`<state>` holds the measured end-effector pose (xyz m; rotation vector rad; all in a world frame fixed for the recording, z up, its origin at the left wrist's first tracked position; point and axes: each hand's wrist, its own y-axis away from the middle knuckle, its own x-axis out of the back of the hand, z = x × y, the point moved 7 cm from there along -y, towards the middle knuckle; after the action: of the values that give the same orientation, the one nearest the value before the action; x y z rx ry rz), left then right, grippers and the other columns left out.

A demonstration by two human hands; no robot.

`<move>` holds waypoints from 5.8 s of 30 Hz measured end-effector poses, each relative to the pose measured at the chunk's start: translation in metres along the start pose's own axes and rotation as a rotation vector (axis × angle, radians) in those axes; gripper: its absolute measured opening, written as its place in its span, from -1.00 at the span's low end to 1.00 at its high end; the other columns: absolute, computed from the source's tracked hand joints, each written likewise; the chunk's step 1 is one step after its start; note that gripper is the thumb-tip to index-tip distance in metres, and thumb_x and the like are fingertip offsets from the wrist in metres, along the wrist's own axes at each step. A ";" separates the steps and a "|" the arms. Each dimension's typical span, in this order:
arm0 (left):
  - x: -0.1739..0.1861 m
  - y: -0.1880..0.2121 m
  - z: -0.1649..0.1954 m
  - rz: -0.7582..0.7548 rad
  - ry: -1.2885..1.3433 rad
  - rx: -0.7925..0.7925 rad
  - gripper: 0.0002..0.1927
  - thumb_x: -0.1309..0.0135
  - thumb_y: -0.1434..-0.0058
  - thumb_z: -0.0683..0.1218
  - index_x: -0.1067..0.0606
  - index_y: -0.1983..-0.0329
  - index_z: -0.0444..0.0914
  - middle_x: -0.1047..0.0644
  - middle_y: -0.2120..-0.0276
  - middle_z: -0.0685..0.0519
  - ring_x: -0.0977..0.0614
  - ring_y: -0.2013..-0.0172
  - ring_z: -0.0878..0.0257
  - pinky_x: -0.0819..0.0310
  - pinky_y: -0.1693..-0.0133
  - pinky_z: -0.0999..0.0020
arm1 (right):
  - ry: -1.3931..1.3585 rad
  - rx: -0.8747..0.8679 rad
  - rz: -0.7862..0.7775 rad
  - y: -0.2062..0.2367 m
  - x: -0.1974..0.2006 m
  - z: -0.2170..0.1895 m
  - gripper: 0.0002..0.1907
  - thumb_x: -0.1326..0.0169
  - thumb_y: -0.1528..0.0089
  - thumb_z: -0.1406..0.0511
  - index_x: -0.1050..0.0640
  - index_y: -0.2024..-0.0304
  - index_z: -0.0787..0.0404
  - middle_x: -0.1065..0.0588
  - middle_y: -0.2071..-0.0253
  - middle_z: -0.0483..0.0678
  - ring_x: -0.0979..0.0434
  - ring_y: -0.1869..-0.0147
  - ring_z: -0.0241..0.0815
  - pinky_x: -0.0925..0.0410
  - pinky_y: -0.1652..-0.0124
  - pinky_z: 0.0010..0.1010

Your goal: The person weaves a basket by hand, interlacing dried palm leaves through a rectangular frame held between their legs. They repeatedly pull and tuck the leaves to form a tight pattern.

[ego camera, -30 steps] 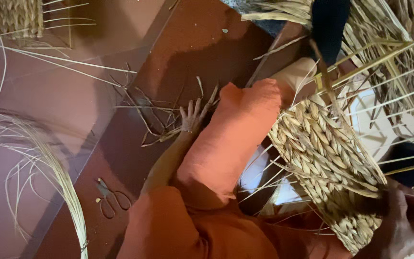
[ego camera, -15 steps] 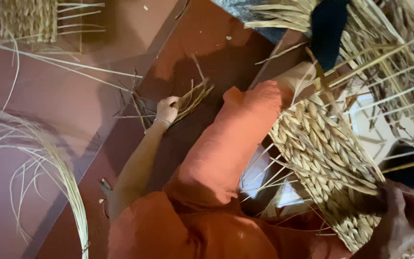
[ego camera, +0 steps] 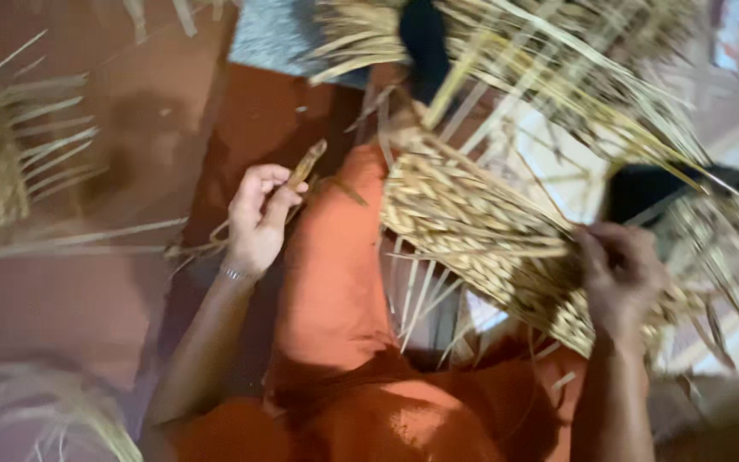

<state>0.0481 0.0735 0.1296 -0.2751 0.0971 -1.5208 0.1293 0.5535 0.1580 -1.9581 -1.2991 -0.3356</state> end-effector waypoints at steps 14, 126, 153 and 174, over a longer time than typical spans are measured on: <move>-0.285 0.028 0.091 -0.502 -0.531 -0.690 -0.95 -0.18 -0.45 -0.17 -0.63 0.09 -0.15 -0.43 0.22 0.14 -0.39 0.14 0.27 -0.28 0.09 0.33 | 0.024 0.056 0.036 0.029 0.018 -0.020 -0.89 -0.28 -0.30 0.45 -0.57 0.23 0.23 -0.63 0.04 0.00 -0.69 -0.04 -0.10 -0.57 0.08 -0.42; -0.155 -0.061 -0.048 -0.335 -0.177 0.086 -0.78 -0.11 -0.45 -0.11 -0.62 0.04 -0.37 -0.49 0.15 0.13 -0.43 0.22 0.44 -0.33 0.17 0.50 | -0.278 -0.382 0.479 0.143 0.103 0.117 -0.77 -0.01 -0.46 0.28 -0.59 0.04 0.33 -0.42 -0.07 -0.07 -0.39 -0.11 -0.29 -0.31 -0.04 -0.49; -0.149 -0.011 -0.006 -0.386 -0.157 -0.020 -0.76 0.02 -0.54 -0.12 -0.57 0.01 -0.39 -0.59 0.25 0.15 -0.53 0.23 0.44 -0.43 0.16 0.53 | -0.664 -0.585 0.570 0.150 0.091 0.189 -0.76 -0.12 -0.42 0.31 -0.54 -0.11 0.23 -0.54 0.18 -0.16 -0.46 0.32 -0.43 -0.37 0.40 -0.62; -0.257 0.050 0.057 -0.651 -0.920 -0.607 -0.04 -0.27 0.06 0.41 -0.42 -0.14 -0.41 -0.43 0.04 -0.13 -0.40 0.03 0.04 -0.26 -0.03 0.01 | -0.029 0.298 -0.141 0.006 0.006 -0.016 -0.87 -0.13 -0.34 0.50 -0.61 0.06 0.33 -0.62 0.00 0.15 -0.69 0.04 -0.06 -0.56 0.19 -0.44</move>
<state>0.0964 0.3370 0.1453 -1.5820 -0.2981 -1.8198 0.1400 0.5454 0.1703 -1.6319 -1.4216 -0.1699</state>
